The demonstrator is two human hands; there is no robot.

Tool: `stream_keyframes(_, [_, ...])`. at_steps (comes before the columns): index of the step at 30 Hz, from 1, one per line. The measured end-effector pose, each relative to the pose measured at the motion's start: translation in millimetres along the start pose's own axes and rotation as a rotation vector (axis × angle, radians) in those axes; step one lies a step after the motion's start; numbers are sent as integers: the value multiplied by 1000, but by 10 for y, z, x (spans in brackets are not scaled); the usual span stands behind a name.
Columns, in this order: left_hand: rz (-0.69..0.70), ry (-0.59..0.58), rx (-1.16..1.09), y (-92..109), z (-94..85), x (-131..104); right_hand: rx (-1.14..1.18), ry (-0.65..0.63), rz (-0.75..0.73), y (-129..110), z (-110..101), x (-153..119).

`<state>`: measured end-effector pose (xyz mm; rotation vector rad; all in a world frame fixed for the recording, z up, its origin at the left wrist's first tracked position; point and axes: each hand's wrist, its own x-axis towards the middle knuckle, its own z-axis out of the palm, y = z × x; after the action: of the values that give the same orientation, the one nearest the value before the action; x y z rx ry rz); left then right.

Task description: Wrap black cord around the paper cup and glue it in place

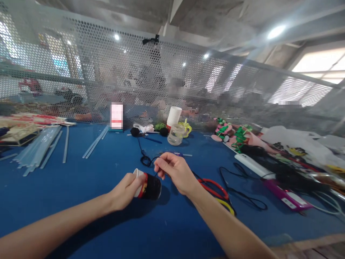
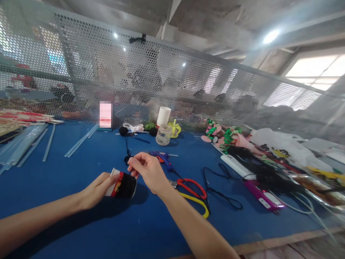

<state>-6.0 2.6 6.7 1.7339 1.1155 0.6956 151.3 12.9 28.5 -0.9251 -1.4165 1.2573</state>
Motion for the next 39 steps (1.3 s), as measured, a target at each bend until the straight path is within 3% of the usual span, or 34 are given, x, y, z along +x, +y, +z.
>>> stream_keyframes(9, [-178,16,-168,-30,21,59,-237,122,-145,-46,-33,-53])
stream_keyframes(15, [-215,12,-191,-63,55,76,-326,158,-166,-12,-42,-39])
stream_keyframes(28, [-73,-135,-76,11,97,-35,-396,130,-148,165,-34,56])
stream_keyframes(39, [47,-181,4,41,76,-86,-462,59,-56,223,-21,76])
